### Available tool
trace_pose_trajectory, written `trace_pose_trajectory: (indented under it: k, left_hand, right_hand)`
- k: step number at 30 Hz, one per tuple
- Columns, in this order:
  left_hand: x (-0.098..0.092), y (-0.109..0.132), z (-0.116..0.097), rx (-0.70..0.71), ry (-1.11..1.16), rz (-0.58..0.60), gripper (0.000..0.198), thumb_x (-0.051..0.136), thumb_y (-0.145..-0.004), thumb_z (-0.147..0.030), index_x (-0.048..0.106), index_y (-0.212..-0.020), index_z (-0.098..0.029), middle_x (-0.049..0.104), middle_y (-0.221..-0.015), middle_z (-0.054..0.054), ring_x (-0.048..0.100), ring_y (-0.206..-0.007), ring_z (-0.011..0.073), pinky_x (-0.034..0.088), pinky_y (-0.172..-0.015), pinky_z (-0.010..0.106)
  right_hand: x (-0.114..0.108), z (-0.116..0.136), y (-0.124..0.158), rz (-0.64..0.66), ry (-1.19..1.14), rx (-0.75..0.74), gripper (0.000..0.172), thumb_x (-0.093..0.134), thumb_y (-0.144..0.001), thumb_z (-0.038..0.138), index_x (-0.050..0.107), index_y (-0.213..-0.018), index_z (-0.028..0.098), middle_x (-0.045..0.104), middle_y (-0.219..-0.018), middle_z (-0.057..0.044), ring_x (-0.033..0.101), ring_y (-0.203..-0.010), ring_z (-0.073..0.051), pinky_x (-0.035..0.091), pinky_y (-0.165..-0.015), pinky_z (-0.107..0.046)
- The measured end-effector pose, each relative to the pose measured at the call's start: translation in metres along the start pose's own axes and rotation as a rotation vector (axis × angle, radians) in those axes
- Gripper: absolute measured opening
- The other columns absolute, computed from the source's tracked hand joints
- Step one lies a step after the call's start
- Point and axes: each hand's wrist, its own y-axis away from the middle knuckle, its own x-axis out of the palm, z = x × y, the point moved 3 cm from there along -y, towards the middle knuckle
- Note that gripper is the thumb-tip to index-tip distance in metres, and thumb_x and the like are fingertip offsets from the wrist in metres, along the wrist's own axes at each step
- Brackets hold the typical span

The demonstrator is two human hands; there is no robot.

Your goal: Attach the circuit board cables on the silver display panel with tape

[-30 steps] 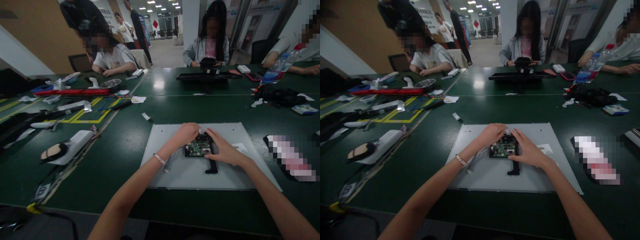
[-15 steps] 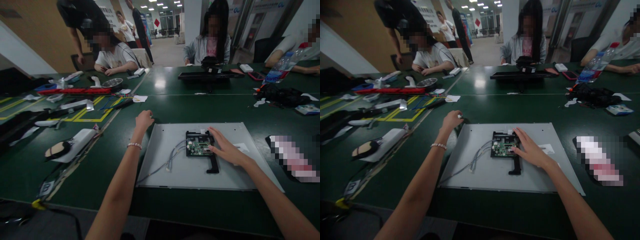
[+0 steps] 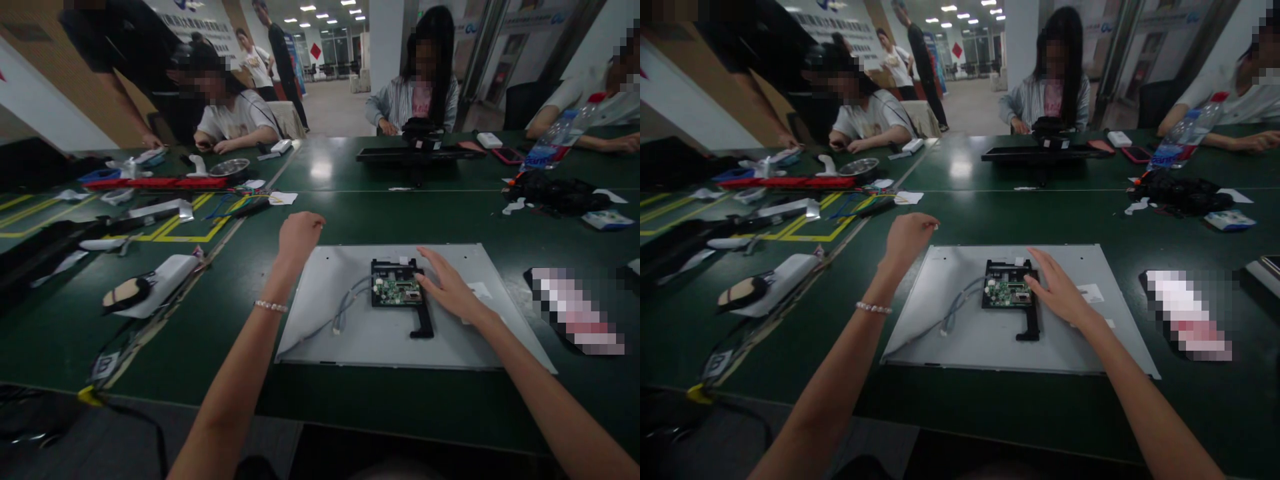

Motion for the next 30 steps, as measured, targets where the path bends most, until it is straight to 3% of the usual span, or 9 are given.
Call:
trace_pose_trajectory:
  k: [3,6,10,15,19,22,26,30]
  left_hand:
    - [0.001,0.032,-0.037,0.16,0.028,0.05,0.029,0.047,-0.09,-0.013,0.075,-0.097,-0.017,0.068,-0.106,0.007,0.064,-0.088,0.0169,0.047,-0.082,0.027]
    - [0.005,0.068,-0.063,0.255,-0.015,0.077,0.03,0.044,-0.092,-0.012,0.073,-0.102,-0.017,0.068,-0.098,0.009,0.064,-0.081,0.0178,0.048,-0.075,0.029]
    - [0.006,0.108,-0.081,0.342,-0.058,0.017,0.028,0.047,-0.092,-0.012,0.065,-0.112,-0.015,0.068,-0.083,0.007,0.063,-0.079,0.0206,0.048,-0.077,0.034]
    - [0.001,0.142,-0.093,0.415,-0.012,-0.061,0.021,0.046,-0.092,-0.01,0.062,-0.105,-0.015,0.069,-0.089,0.007,0.064,-0.083,0.0205,0.048,-0.082,0.036]
    - [0.0,0.159,-0.099,0.418,0.027,-0.06,0.022,0.045,-0.092,-0.009,0.061,-0.107,-0.014,0.07,-0.094,0.008,0.065,-0.087,0.0205,0.049,-0.084,0.037]
    - [0.001,0.166,-0.099,0.406,0.074,-0.07,0.028,0.044,-0.093,-0.009,0.059,-0.116,-0.015,0.068,-0.11,0.01,0.064,-0.099,0.0213,0.049,-0.088,0.038]
    - [0.007,0.172,-0.086,0.277,0.172,-0.115,0.042,0.051,-0.092,-0.015,0.048,-0.133,-0.019,0.059,-0.13,0.011,0.058,-0.116,0.0228,0.048,-0.097,0.039]
    - [0.02,0.178,-0.065,0.119,0.235,-0.027,0.048,0.059,-0.085,-0.016,0.049,-0.132,-0.019,0.058,-0.13,0.013,0.058,-0.115,0.0253,0.051,-0.096,0.042]
  right_hand:
    - [-0.001,0.016,-0.007,-0.053,-0.009,-0.025,0.055,0.047,-0.095,0.036,0.032,-0.147,0.031,0.047,-0.144,-0.008,0.043,-0.134,-0.025,0.035,-0.112,-0.051]
    - [0.004,0.038,-0.016,-0.023,-0.03,-0.07,0.053,0.051,-0.091,0.029,0.038,-0.143,0.031,0.052,-0.139,-0.008,0.048,-0.13,-0.025,0.038,-0.11,-0.05]
    - [0.021,0.071,-0.025,0.095,-0.06,-0.109,0.058,0.058,-0.086,0.025,0.042,-0.141,0.03,0.055,-0.137,-0.008,0.051,-0.126,-0.027,0.04,-0.108,-0.05]
    - [0.046,0.104,-0.024,0.128,-0.167,-0.155,0.064,0.061,-0.077,0.012,0.046,-0.137,0.027,0.059,-0.131,-0.009,0.058,-0.118,-0.024,0.045,-0.103,-0.046]
    - [0.056,0.11,-0.019,0.113,-0.256,-0.071,0.06,0.059,-0.075,0.007,0.053,-0.132,0.025,0.07,-0.107,-0.007,0.068,-0.091,-0.021,0.054,-0.085,-0.039]
    - [0.057,0.107,-0.016,0.114,-0.302,0.009,0.05,0.057,-0.078,0.007,0.059,-0.126,0.024,0.073,-0.087,-0.003,0.068,-0.072,-0.018,0.056,-0.071,-0.033]
    - [0.051,0.1,-0.016,0.025,-0.331,0.026,0.037,0.057,-0.083,0.012,0.065,-0.115,0.026,0.074,-0.089,-0.001,0.07,-0.077,-0.018,0.057,-0.074,-0.033]
    - [0.047,0.095,-0.016,-0.074,-0.294,0.04,0.024,0.055,-0.088,0.019,0.068,-0.107,0.026,0.075,-0.096,-0.002,0.07,-0.083,-0.019,0.057,-0.078,-0.036]
